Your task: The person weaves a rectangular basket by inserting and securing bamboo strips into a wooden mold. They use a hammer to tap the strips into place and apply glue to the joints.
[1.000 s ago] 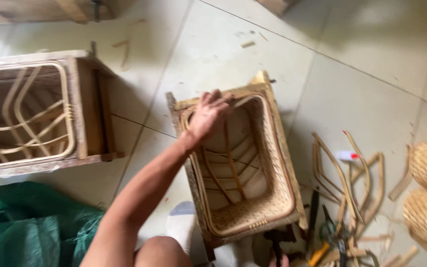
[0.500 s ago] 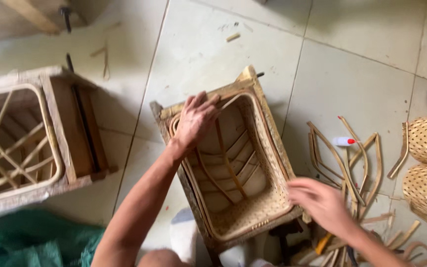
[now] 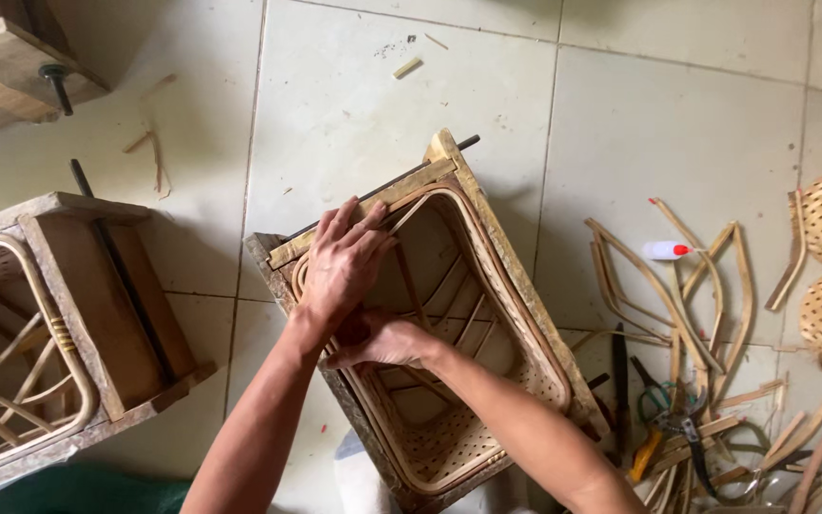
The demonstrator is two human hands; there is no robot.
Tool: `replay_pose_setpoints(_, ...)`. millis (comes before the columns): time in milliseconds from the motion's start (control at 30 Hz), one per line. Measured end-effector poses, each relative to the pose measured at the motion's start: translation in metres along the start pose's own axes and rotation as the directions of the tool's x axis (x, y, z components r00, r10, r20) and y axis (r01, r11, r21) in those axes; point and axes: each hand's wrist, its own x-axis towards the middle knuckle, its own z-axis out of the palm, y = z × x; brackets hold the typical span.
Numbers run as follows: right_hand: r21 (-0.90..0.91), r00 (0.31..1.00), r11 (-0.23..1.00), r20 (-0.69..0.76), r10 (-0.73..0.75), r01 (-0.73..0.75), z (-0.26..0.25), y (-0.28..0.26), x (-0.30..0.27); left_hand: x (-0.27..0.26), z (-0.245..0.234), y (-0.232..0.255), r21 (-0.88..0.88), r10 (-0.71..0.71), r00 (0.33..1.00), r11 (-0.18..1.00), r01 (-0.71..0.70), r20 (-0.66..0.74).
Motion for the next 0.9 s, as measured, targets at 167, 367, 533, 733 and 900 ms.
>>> replay_pose_setpoints(167, 0.785, 0.995, 0.613, -0.045, -0.094, 0.093, -0.012, -0.016, -0.009, -0.001, -0.005, 0.002, 0.018, -0.022, 1.000, 1.000, 0.021, 0.022)
replay_pose_setpoints(367, 0.904, 0.990, 0.424, 0.100, -0.098, -0.050, 0.000, 0.006, 0.006, -0.001, -0.004, 0.004, -0.003, -0.022, 1.000, 1.000, 0.022, 0.014)
replay_pose_setpoints(533, 0.940, 0.981, 0.327, 0.142, -0.128, -0.093, 0.017, 0.035, 0.021, -0.001, -0.002, 0.000, -0.017, -0.008, 1.000, 1.000, 0.008, 0.000)
replay_pose_setpoints(733, 0.929, 0.984, 0.362, 0.132, -0.123, -0.079, 0.017, 0.045, 0.024, 0.001, -0.002, -0.002, -0.016, -0.014, 1.000, 1.000, 0.014, -0.009)
replay_pose_setpoints(900, 0.890, 0.994, 0.456, 0.053, -0.100, -0.001, 0.019, 0.060, 0.032, 0.001, 0.000, 0.000, -0.032, -0.001, 1.000, 0.999, 0.000, -0.025)
